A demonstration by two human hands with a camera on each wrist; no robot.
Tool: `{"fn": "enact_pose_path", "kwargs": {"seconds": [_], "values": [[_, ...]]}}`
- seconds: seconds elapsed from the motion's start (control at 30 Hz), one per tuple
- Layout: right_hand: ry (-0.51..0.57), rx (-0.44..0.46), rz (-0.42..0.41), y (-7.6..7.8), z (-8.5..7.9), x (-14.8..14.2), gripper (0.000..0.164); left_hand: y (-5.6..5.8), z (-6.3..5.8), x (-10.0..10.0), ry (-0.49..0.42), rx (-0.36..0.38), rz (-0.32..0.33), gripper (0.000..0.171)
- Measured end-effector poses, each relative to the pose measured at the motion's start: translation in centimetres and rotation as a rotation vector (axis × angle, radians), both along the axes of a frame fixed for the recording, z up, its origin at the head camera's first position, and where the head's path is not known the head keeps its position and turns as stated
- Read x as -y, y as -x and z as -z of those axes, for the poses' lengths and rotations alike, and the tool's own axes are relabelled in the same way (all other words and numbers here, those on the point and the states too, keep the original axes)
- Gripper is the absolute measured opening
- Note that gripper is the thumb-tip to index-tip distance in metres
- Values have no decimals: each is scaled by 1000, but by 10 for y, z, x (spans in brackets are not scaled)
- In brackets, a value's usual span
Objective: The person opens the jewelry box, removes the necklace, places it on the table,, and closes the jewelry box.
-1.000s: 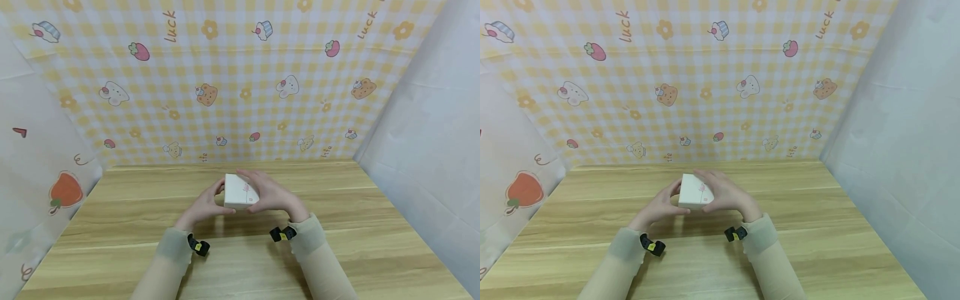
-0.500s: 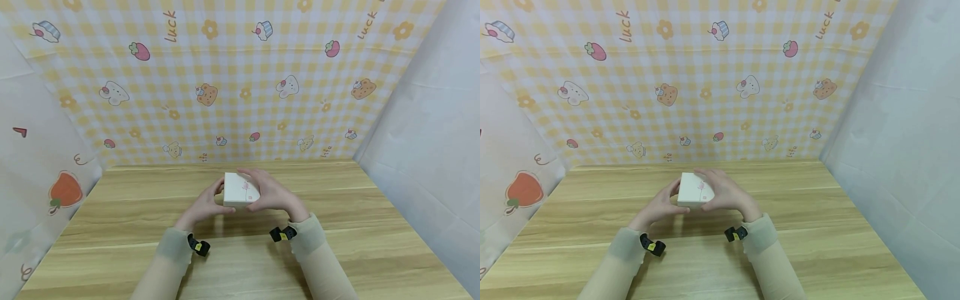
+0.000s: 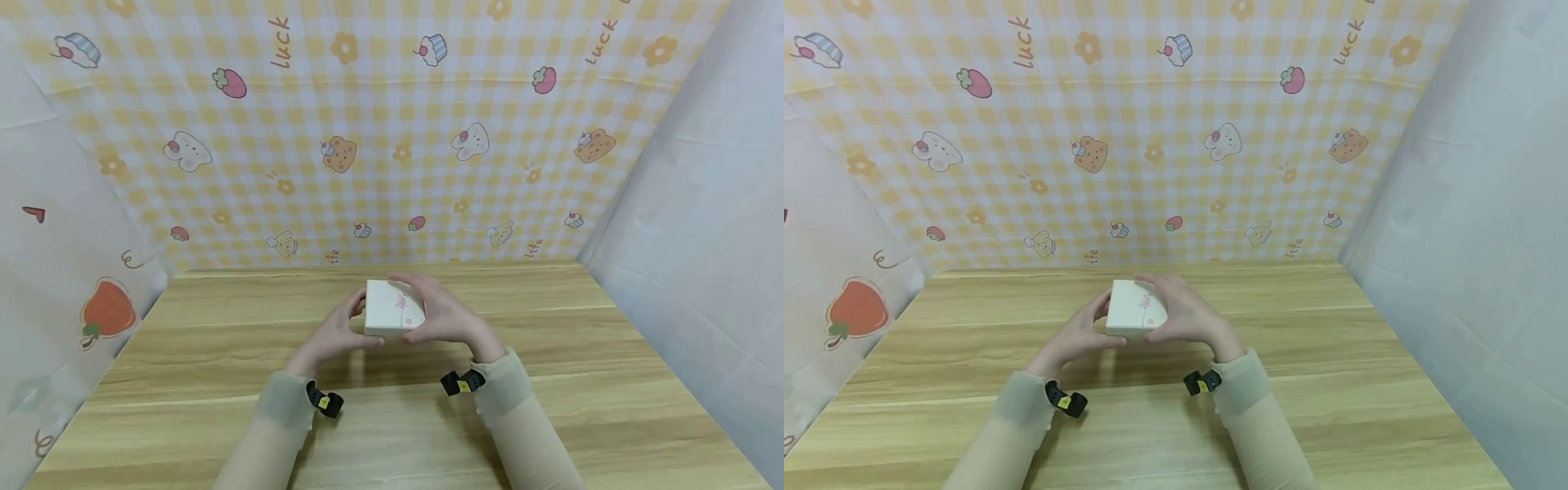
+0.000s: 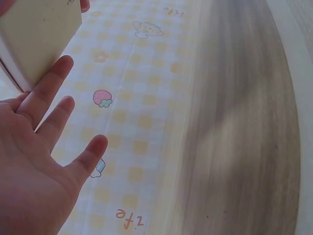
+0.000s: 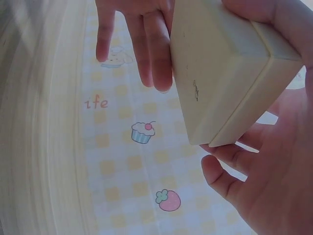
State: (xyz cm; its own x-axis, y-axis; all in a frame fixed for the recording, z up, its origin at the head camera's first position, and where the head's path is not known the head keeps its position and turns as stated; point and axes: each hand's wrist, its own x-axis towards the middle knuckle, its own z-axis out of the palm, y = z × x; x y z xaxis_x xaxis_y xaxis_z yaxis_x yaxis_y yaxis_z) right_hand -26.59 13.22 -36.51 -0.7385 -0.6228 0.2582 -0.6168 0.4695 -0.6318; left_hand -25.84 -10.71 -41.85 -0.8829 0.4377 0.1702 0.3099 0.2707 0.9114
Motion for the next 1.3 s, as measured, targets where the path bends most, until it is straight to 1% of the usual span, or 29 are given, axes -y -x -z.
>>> {"fn": "enact_pose_path", "kwargs": {"seconds": [0.2, 0.4, 0.57, 0.7, 0.83, 1.0, 1.07, 1.2, 1.3], "values": [[-55, -6, -4, 0, 0, -1, 102, -1, 1, -1, 13, -26, 1, 95], [-122, -13, -24, 2, 2, 1, 105, 0, 4, 1, 6, -48, 30, 93], [-133, -13, -18, 2, 3, 3, 107, 1, 5, 2, 16, -49, 40, 93], [-132, -37, -10, 1, 2, 3, 107, 0, 4, 1, 31, -38, 34, 96], [-128, -25, 1, 0, 1, 3, 107, -1, -1, 0, 40, -28, 42, 94], [-121, -3, 4, -1, -1, 1, 107, -13, -21, -3, 30, -29, 67, 87], [-119, 3, 3, -1, -1, 1, 107, -18, -27, -3, 19, -31, 70, 86], [-111, 11, -2, 0, -2, 0, 106, -20, -29, -4, 6, -29, 66, 86], [-113, 10, -11, 0, -1, 0, 106, -19, -28, -4, 10, -20, 58, 86]]}}
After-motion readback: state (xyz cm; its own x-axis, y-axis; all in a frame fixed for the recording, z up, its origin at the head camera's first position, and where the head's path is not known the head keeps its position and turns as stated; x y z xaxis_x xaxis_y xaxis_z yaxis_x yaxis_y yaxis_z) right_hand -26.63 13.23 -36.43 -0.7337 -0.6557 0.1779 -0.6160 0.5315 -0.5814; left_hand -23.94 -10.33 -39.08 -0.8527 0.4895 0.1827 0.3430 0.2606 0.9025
